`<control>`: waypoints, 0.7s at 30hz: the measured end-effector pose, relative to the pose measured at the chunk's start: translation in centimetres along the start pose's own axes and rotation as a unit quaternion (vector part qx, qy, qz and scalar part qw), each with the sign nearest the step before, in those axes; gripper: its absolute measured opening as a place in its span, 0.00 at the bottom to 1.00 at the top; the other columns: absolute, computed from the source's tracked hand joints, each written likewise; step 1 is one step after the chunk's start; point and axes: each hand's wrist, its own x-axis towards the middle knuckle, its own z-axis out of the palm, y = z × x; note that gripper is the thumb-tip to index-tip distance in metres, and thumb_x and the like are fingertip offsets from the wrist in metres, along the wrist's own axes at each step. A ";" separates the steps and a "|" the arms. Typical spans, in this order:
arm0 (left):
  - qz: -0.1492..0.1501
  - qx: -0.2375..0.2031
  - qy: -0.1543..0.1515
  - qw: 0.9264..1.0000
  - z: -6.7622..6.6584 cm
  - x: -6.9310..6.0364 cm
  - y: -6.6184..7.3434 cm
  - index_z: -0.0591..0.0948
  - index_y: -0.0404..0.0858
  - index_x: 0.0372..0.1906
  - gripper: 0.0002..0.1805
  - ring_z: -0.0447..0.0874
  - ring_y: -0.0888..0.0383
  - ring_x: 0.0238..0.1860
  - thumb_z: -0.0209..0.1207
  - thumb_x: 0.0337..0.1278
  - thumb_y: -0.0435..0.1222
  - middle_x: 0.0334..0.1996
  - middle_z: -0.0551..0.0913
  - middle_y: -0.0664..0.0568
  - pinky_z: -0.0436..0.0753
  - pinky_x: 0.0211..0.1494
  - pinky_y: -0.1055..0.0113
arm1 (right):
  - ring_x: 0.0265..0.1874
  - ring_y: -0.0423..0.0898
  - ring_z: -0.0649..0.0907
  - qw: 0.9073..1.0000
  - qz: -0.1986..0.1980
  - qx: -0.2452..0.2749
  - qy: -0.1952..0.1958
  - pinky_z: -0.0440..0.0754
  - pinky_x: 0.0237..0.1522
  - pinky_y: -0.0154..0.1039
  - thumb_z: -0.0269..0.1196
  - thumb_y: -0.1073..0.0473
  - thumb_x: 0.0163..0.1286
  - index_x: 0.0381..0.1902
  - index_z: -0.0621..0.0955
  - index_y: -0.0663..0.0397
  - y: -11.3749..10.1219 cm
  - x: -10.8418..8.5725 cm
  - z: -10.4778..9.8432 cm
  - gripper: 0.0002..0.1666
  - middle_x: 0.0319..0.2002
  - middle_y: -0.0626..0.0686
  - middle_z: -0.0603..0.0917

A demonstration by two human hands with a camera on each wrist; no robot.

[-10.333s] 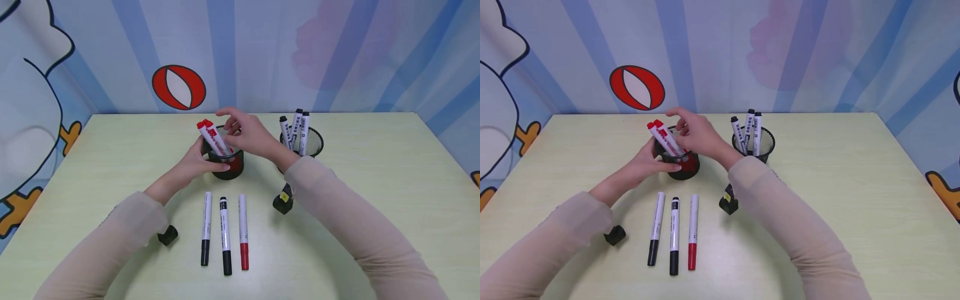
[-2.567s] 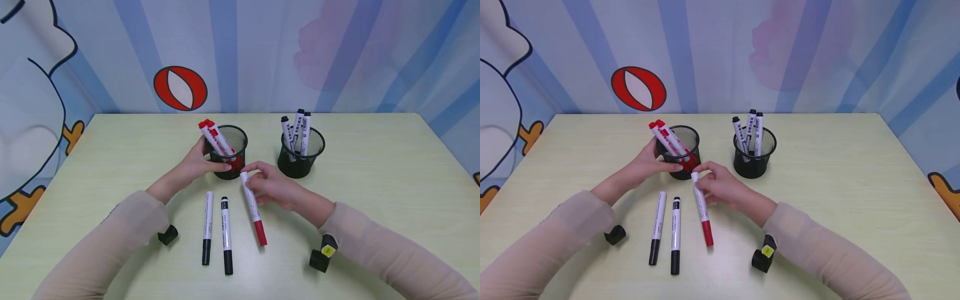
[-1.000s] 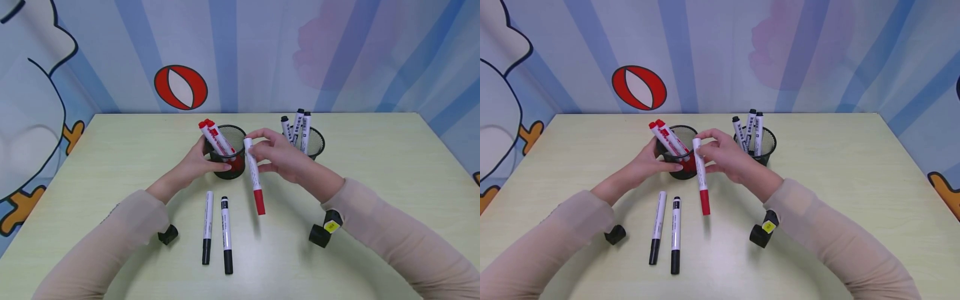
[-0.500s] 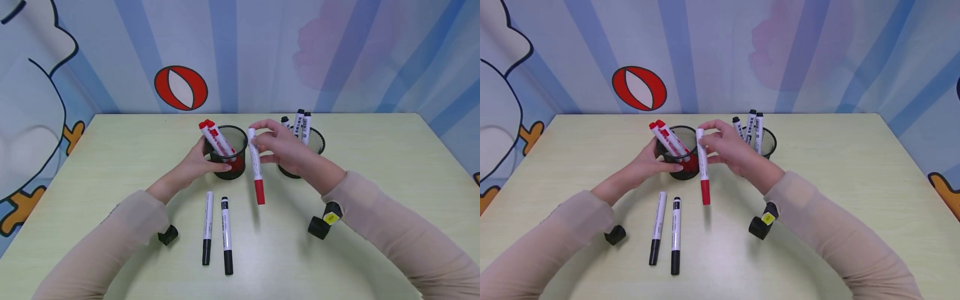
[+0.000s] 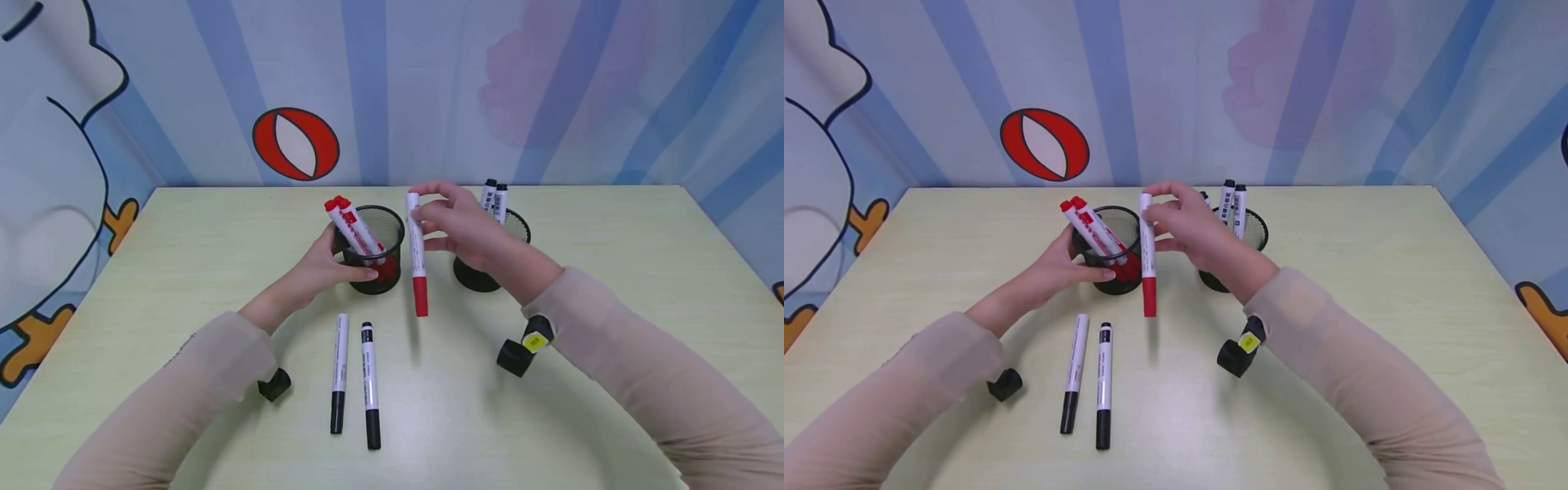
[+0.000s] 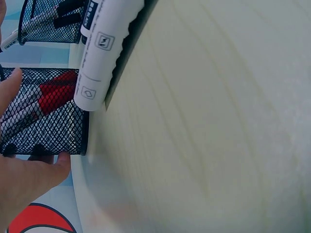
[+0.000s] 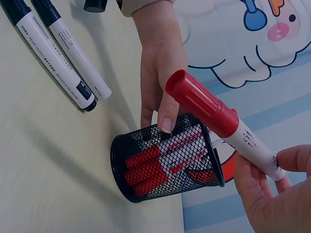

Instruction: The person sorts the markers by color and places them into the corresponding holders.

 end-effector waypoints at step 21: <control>-0.002 -0.005 -0.001 1.000 0.0 0.1 0.1 0.52 0.46 0.70 0.47 0.57 0.51 0.65 0.67 0.48 0.34 0.64 0.63 0.49 0.63 0.64 0.47 | 0.36 0.49 0.76 0.999 -0.028 0.019 0.033 0.79 0.47 0.50 0.52 0.65 0.70 0.61 0.66 0.53 -1.6 1.7 0.1 0.22 0.50 0.58 0.73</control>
